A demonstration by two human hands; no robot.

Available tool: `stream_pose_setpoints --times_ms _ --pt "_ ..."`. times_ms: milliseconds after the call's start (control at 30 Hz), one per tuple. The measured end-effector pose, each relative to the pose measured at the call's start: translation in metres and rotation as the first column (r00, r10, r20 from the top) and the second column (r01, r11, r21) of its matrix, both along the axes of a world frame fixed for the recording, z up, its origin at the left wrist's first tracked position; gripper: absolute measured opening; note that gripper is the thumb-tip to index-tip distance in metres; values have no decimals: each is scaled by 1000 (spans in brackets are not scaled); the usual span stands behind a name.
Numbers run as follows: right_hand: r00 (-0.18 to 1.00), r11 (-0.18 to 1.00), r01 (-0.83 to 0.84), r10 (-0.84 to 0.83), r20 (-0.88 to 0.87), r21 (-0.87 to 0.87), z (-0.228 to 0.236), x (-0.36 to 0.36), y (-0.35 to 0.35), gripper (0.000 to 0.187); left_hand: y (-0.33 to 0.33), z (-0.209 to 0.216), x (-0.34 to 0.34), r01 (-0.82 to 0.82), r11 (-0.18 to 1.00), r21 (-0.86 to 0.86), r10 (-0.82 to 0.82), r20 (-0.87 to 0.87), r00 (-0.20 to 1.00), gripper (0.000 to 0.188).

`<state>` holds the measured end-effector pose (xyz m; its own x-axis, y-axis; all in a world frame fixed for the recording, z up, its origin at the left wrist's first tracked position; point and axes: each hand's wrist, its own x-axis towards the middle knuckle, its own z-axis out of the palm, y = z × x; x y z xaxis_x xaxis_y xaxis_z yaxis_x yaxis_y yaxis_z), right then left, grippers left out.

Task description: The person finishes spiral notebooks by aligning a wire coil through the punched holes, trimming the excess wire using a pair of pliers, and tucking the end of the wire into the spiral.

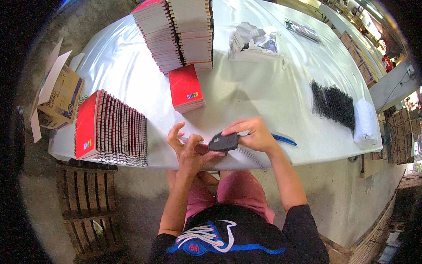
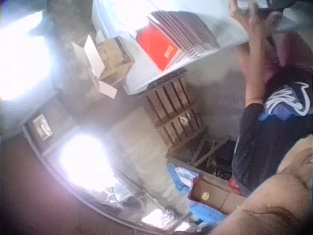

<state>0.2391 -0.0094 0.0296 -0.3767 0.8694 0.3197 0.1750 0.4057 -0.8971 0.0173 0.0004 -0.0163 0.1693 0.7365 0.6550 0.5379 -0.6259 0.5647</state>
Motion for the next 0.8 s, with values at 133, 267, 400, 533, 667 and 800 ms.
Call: stream_pose_setpoints --times_ms 133,267,400,533,667,800 --pt "989 996 -79 74 -125 -32 0 -6 -4 25 2 -4 -2 67 992 -103 -55 114 992 55" --pt "949 994 -82 54 -309 -77 -5 -6 -1 24 10 -4 0 119 989 -87 -108 125 986 56" --pt "985 993 111 -106 138 -26 -4 -8 3 21 10 -2 1 124 986 -115 -109 128 986 57" --pt "956 986 -167 155 -249 -26 10 -12 -4 35 13 -5 -2 160 981 -111 -143 146 979 54" --pt "993 994 75 -66 100 -83 9 -14 10 40 12 1 -4 125 991 -54 -119 91 989 55" --pt "989 984 95 -76 124 -152 4 -16 11 35 10 3 1 161 968 -192 -97 307 947 54"
